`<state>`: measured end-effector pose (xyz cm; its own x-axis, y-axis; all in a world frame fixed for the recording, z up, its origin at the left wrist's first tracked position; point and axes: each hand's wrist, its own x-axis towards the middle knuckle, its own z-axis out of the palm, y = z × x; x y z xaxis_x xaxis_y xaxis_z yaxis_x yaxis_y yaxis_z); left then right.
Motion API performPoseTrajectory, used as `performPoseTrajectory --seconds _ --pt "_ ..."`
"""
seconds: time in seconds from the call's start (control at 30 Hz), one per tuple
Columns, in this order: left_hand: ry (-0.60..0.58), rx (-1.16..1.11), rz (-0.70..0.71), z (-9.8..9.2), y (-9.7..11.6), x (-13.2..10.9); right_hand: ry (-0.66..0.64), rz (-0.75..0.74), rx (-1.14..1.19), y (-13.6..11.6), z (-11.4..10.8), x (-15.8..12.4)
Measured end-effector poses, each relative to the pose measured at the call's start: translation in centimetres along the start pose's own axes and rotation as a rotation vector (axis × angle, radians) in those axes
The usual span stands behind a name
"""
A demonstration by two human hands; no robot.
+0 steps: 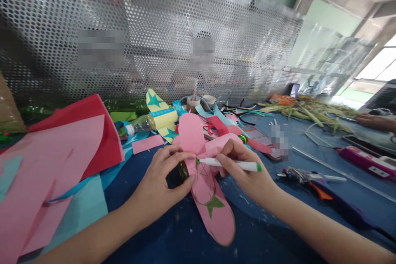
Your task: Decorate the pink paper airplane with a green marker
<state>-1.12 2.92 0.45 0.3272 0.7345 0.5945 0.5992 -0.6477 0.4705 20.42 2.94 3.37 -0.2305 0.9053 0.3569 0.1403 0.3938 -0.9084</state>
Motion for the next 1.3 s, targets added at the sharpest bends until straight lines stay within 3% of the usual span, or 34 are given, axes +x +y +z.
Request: performPoseTrajectory --seconds 0.67,0.9,1.1,1.3 --pt "0.005 -0.014 0.001 0.31 -0.33 -0.20 0.034 0.019 -0.009 -0.10 -0.07 0.09" --pt "0.001 -0.018 -0.014 0.15 -0.13 -0.06 0.147 0.016 0.096 -0.01 -0.56 -0.30" --pt "0.010 -0.016 0.019 0.10 0.02 0.18 -0.004 -0.048 0.041 -0.24 -0.06 -0.50" --pt "0.018 -0.008 0.044 0.10 0.03 0.09 0.006 -0.033 -0.017 0.30 0.14 -0.56"
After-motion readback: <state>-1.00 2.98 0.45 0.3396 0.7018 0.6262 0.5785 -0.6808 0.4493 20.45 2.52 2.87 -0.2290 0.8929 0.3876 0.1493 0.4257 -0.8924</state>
